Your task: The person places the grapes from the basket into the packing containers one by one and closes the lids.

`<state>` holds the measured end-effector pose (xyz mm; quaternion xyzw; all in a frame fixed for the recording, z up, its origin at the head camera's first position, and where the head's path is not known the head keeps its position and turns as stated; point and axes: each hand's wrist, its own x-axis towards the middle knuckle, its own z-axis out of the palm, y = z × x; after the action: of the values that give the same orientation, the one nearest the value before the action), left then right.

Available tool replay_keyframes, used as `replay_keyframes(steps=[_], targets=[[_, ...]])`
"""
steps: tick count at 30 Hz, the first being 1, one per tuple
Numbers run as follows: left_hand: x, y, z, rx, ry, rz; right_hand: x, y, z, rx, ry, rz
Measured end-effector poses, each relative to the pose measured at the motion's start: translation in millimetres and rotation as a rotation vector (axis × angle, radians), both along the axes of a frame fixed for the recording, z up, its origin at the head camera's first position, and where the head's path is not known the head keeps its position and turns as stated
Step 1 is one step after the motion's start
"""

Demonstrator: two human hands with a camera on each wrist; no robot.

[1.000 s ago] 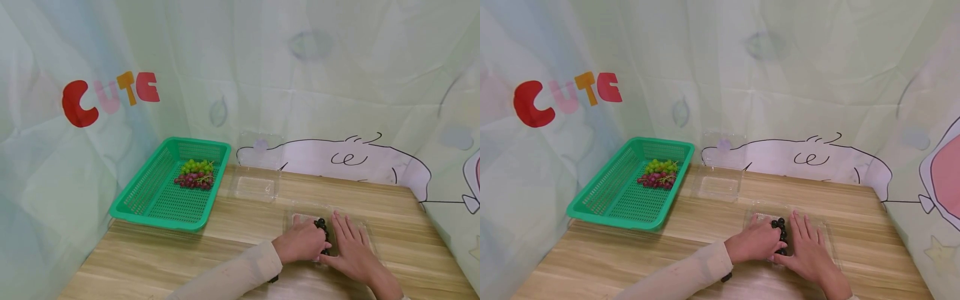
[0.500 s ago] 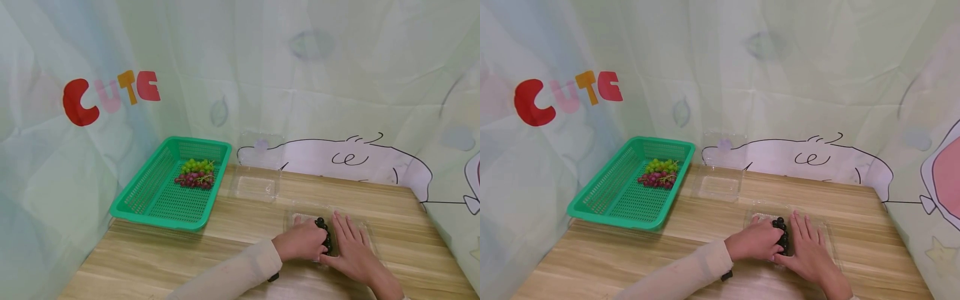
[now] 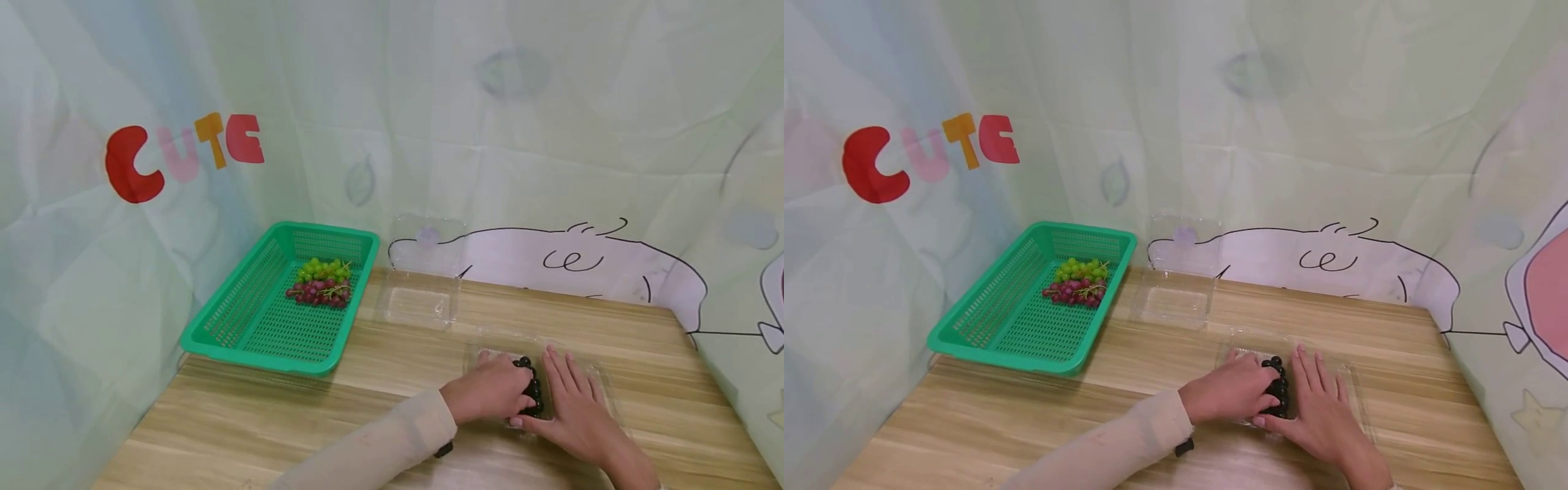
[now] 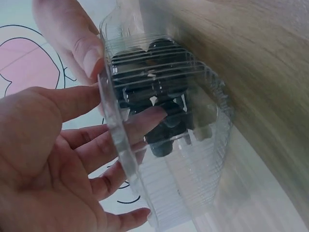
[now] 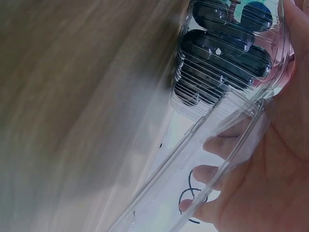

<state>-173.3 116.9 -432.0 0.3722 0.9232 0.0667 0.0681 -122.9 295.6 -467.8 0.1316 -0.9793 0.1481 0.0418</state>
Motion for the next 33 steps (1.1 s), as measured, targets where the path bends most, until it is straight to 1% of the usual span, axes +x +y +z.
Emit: replay_keyframes(steps=[6, 10, 16, 21, 27, 33], targets=[[-1.4, -7, 1.7, -0.011, 0.016, -0.002, -0.7, -1, -0.6, -0.004, -0.029, -0.006], [-3.7, -12, 0.9, 0.012, 0.024, -0.016, -0.7, 0, -1.2, -0.001, -0.026, -0.004], [-6.1, -19, 4.6, 0.042, 0.047, -0.031, -0.6, 0, 0.2, 0.001, -0.041, -0.004], [-8.3, -28, 7.2, 0.062, 0.073, -0.044, 0.1, 0, -0.4, -0.006, -0.024, 0.007], [-10.2, -38, 9.7, 0.084, 0.081, -0.016, 0.1, 0, -1.2, 0.0, -0.012, 0.007], [-10.0, -47, 12.4, 0.088, 0.111, -0.01, -0.4, 0, -0.8, 0.012, -0.019, 0.0]])
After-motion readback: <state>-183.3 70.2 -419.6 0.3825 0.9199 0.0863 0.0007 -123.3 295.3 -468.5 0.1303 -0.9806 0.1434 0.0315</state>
